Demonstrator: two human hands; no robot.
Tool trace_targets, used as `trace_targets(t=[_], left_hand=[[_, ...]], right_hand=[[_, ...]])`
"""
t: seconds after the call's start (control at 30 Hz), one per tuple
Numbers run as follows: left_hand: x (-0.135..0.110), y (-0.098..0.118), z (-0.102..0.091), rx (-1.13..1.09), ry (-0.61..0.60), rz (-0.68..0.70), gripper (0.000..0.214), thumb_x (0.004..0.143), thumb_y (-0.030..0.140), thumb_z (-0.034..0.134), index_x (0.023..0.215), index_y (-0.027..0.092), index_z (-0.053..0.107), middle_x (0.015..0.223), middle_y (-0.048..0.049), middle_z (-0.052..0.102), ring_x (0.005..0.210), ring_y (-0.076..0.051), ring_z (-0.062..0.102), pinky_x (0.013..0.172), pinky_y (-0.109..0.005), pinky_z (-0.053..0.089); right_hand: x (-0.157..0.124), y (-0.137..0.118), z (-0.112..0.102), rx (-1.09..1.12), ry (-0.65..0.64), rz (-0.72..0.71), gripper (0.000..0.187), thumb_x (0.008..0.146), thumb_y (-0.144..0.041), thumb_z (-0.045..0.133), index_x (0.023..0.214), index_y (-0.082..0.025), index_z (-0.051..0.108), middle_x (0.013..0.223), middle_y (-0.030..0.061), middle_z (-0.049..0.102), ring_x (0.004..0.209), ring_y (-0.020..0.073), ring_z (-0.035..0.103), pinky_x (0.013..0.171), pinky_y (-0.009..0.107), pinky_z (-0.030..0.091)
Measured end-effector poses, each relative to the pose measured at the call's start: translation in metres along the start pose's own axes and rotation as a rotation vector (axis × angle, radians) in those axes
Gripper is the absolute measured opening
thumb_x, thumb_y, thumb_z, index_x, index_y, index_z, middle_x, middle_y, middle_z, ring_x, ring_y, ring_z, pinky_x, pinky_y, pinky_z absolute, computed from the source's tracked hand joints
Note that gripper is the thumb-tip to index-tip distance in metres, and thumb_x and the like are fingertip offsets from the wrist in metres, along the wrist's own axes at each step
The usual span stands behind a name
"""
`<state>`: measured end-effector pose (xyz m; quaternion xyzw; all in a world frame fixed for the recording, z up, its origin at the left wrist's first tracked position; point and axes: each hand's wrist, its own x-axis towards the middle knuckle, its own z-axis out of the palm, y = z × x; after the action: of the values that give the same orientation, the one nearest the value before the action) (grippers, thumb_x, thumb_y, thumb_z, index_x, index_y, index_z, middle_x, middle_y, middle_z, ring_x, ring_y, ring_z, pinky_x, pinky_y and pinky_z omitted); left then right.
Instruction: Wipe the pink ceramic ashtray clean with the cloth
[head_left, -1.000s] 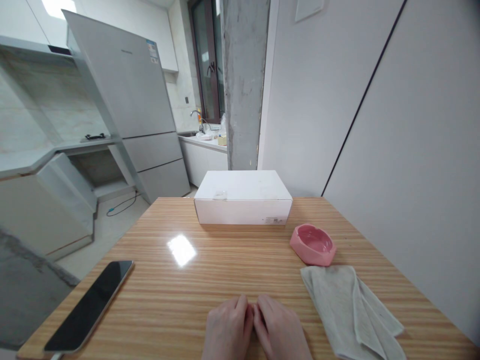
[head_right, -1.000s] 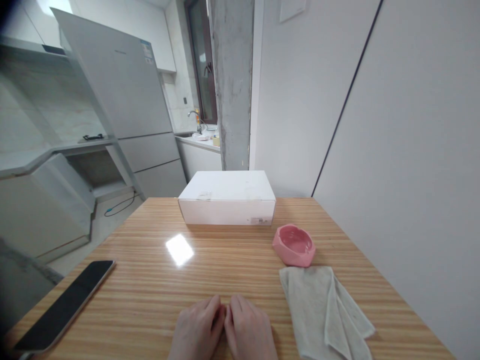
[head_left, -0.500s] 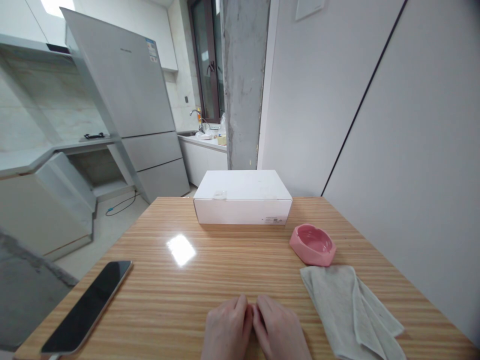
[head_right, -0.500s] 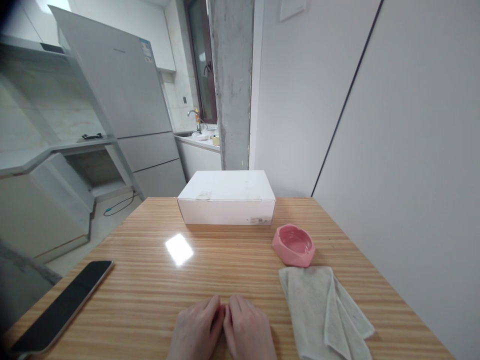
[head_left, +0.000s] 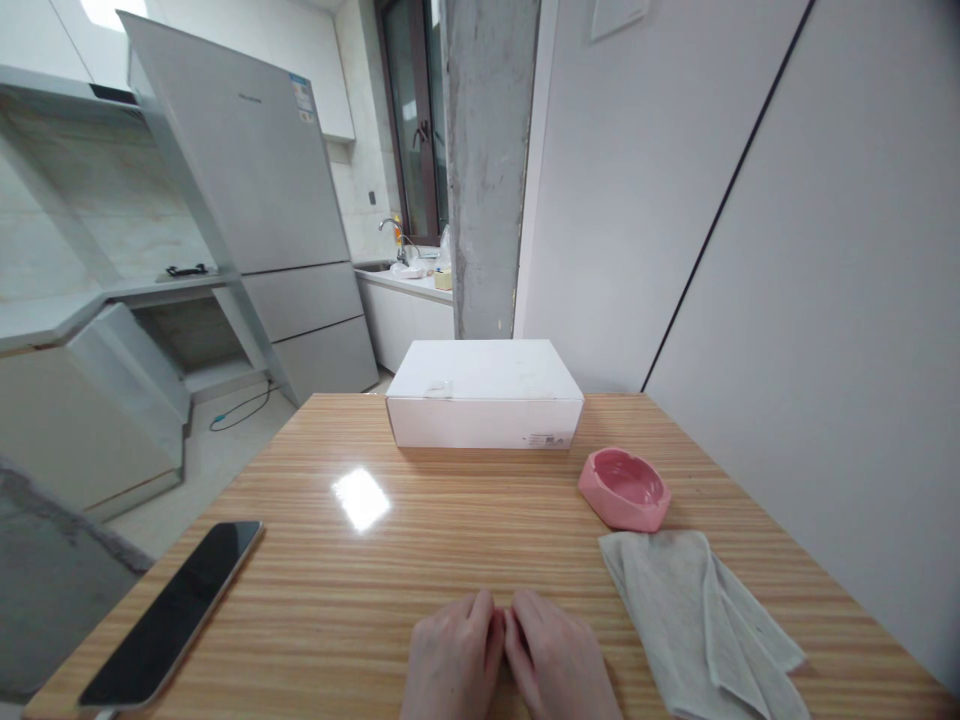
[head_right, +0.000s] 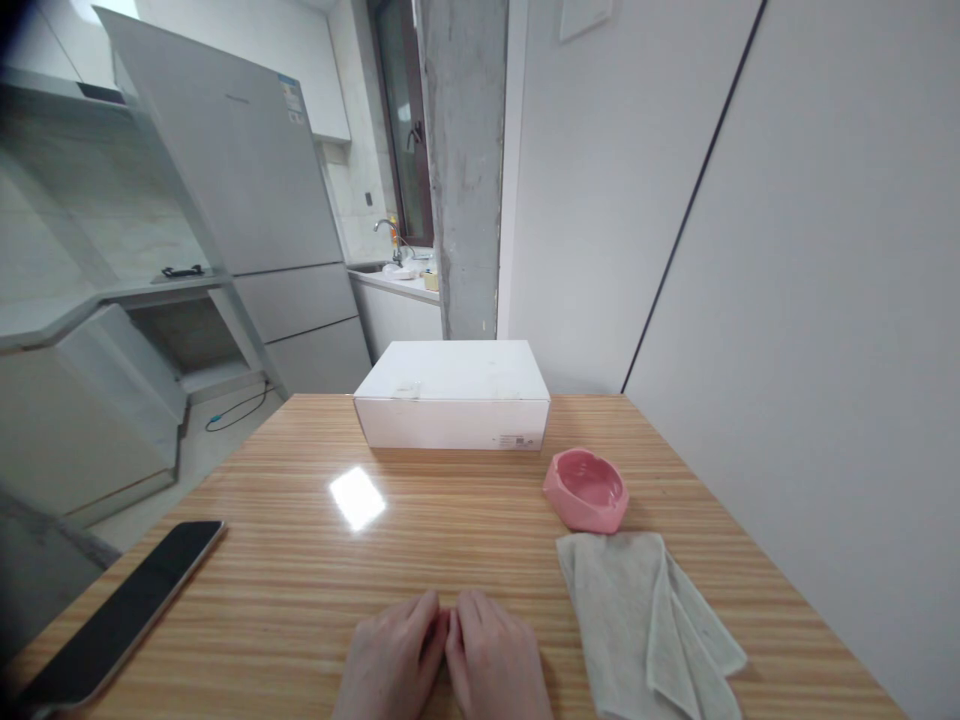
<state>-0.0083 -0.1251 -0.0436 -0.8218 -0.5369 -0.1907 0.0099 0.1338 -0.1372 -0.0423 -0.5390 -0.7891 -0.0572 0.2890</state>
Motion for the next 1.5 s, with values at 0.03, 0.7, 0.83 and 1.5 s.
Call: trace_targets(t=[0.03,0.7,0.83,1.5], left_hand=[[0.0001,0.0,0.0001,0.003,0.002,-0.003,0.019,0.086,0.012,0.049,0.073,0.023,0.056,0.066,0.0026,0.069,0.059,-0.015,0.068,0.05,-0.023,0.04],[0.0001,0.0011,0.0002,-0.009,0.024,-0.006,0.018,0.085,0.012,0.05,0.072,0.023,0.056,0.065,0.0038,0.068,0.058,-0.016,0.068,0.05,-0.025,0.04],[-0.0002,0.0005,0.0016,-0.005,0.017,-0.015,0.018,0.086,0.013,0.049,0.073,0.024,0.056,0.066,0.0039,0.069,0.059,-0.017,0.068,0.05,-0.026,0.04],[0.0007,-0.0005,0.0005,-0.031,0.015,0.007,0.019,0.086,0.013,0.047,0.073,0.024,0.055,0.066,0.0026,0.068,0.058,-0.017,0.068,0.049,-0.027,0.038]], right_hand=[[-0.0001,0.0002,0.0002,0.001,-0.007,0.0,0.025,0.092,-0.014,0.032,0.072,-0.025,0.043,0.06,-0.0017,0.061,0.049,0.0156,0.061,0.047,0.026,0.034],[0.0009,-0.0007,-0.0015,0.01,-0.007,-0.008,0.028,0.095,-0.016,0.028,0.073,-0.026,0.042,0.06,-0.0022,0.061,0.051,0.015,0.061,0.048,0.025,0.034],[0.0014,-0.0006,0.0002,-0.008,0.016,-0.021,0.03,0.097,-0.018,0.026,0.072,-0.026,0.042,0.059,-0.0024,0.06,0.049,0.0145,0.06,0.047,0.025,0.033],[-0.001,0.0004,0.0005,0.008,0.012,-0.009,0.028,0.095,-0.016,0.028,0.073,-0.026,0.042,0.059,-0.0024,0.06,0.049,0.0153,0.06,0.047,0.026,0.033]])
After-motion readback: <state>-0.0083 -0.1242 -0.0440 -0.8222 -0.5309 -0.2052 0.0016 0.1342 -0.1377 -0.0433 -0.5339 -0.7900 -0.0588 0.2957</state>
